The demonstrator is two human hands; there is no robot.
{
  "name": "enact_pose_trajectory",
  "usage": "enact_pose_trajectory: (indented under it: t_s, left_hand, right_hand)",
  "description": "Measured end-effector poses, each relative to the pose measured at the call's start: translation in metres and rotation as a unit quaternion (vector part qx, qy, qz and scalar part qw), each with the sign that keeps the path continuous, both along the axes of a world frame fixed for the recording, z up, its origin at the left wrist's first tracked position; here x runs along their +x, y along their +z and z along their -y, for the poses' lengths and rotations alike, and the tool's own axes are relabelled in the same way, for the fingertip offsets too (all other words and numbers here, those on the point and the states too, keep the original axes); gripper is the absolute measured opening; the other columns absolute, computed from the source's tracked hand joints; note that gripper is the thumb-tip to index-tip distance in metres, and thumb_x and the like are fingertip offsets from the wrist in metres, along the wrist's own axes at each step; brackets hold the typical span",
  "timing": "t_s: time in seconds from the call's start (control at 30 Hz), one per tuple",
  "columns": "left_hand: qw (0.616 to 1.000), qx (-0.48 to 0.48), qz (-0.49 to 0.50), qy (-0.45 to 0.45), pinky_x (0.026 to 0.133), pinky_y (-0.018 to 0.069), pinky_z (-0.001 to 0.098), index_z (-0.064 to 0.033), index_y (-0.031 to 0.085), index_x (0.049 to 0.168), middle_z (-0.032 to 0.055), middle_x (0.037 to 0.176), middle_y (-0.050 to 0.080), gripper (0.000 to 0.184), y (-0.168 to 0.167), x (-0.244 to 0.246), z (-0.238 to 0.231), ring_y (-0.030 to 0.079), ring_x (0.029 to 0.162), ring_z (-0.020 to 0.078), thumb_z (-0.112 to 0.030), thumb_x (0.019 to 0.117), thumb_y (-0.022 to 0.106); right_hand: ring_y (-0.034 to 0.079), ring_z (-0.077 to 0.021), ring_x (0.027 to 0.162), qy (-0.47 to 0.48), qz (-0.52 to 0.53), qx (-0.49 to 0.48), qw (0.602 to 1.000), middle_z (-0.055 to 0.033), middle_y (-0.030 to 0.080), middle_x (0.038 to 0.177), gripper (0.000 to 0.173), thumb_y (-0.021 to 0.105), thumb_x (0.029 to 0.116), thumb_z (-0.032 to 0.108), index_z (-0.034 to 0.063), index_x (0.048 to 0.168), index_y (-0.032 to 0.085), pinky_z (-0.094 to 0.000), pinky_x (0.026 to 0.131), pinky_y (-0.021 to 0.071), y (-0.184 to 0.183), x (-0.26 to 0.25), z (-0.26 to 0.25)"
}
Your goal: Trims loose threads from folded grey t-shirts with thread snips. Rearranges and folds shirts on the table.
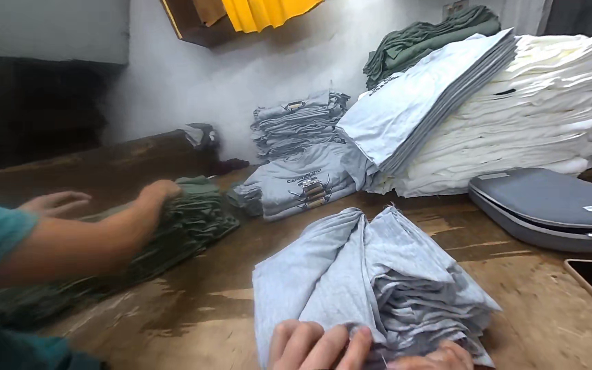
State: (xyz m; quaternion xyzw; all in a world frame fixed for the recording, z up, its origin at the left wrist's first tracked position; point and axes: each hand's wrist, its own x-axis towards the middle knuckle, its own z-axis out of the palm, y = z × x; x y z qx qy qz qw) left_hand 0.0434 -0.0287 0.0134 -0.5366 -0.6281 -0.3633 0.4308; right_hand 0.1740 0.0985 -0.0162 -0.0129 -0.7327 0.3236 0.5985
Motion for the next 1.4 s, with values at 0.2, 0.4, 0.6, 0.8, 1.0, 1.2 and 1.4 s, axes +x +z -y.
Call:
enact_pose_trajectory:
  t_s: [0.2, 0.4, 0.6, 0.8, 1.0, 1.2, 1.4]
  left_hand:
    - [0.998, -0.029, -0.047, 0.016, 0.091, 0.0339, 0.035, -0.0232, 0.073, 0.113, -0.0017, 0.093, 0.065, 0.015, 0.003, 0.006, 0.005, 0.052, 0.089, 0.0167, -0.023, 0.1001, 0.065]
    - [0.996, -0.03, 0.083, 0.024, 0.085, 0.0411, 0.0372, -0.0244, 0.072, 0.112, -0.0007, 0.092, 0.064, 0.023, 0.006, -0.003, 0.007, 0.057, 0.088, 0.0164, -0.041, 0.0961, 0.07]
    - [0.986, -0.034, 0.162, -0.012, 0.075, 0.0483, 0.0227, -0.0152, 0.071, 0.098, 0.0031, 0.08, 0.06, 0.012, 0.003, -0.03, 0.031, 0.058, 0.079, 0.0112, -0.014, 0.0864, 0.067]
    - [0.951, -0.196, 0.235, -0.034, 0.072, 0.0532, 0.0417, -0.0079, 0.077, 0.103, 0.0124, 0.086, 0.066, 0.025, 0.006, -0.032, 0.058, 0.065, 0.079, 0.0244, -0.007, 0.0774, 0.076]
    - [0.973, -0.119, 0.197, -0.013, 0.078, 0.0507, 0.0386, -0.0134, 0.072, 0.125, 0.0123, 0.104, 0.069, 0.033, 0.019, 0.004, 0.031, 0.064, 0.09, 0.0219, -0.03, 0.0962, 0.072]
    - [0.988, -0.094, 0.119, 0.029, 0.076, 0.0423, 0.0364, -0.0243, 0.077, 0.106, -0.0015, 0.095, 0.072, 0.013, -0.001, -0.003, 0.016, 0.06, 0.082, 0.0153, -0.025, 0.0992, 0.066]
    - [0.989, -0.082, 0.121, 0.013, 0.075, 0.0422, 0.034, -0.0248, 0.077, 0.107, -0.0027, 0.097, 0.073, 0.013, -0.005, 0.003, 0.008, 0.059, 0.082, 0.0136, -0.024, 0.0987, 0.067]
  right_hand:
    - [0.068, 0.0004, 0.084, 0.074, -0.041, -0.085, 0.993, 0.0096, 0.077, 0.092, 0.03, 0.078, 0.0912, 0.013, 0.0202, 0.109, 0.056, -0.0227, 0.09, 0.0487, 0.004, -0.005, 0.005]
    - [0.062, -0.016, 0.098, -0.027, 0.11, -0.001, 0.994, -0.0033, 0.069, 0.101, 0.03, 0.073, 0.092, 0.039, 0.0154, 0.11, 0.065, -0.0424, 0.097, 0.0438, 0.009, -0.004, -0.007]
    - [0.055, -0.0158, 0.114, -0.014, 0.162, 0.049, 0.985, 0.0016, 0.067, 0.104, 0.014, 0.074, 0.0928, 0.041, 0.0284, 0.087, 0.078, -0.0431, 0.103, 0.0361, 0.017, -0.008, -0.022]
    - [0.054, -0.0089, 0.109, 0.004, 0.148, -0.031, 0.989, 0.0037, 0.061, 0.097, 0.019, 0.074, 0.0926, 0.043, 0.026, 0.086, 0.076, -0.0333, 0.101, 0.0384, 0.008, 0.002, -0.029]
    - [0.055, -0.0208, 0.11, -0.024, 0.207, -0.015, 0.978, -0.0061, 0.065, 0.108, 0.038, 0.063, 0.0952, 0.055, 0.0189, 0.096, 0.075, -0.0448, 0.099, 0.0378, 0.012, -0.002, -0.016]
    - [0.057, -0.0172, 0.107, -0.039, 0.195, -0.056, 0.978, -0.0028, 0.069, 0.1, 0.015, 0.078, 0.0893, 0.034, 0.0211, 0.082, 0.081, -0.0408, 0.096, 0.0402, 0.002, -0.001, -0.002]
    - [0.055, -0.0064, 0.108, 0.01, 0.14, -0.111, 0.984, 0.0025, 0.066, 0.098, 0.01, 0.079, 0.0904, 0.031, 0.0225, 0.085, 0.081, -0.0256, 0.097, 0.0431, 0.0, 0.0, -0.001]
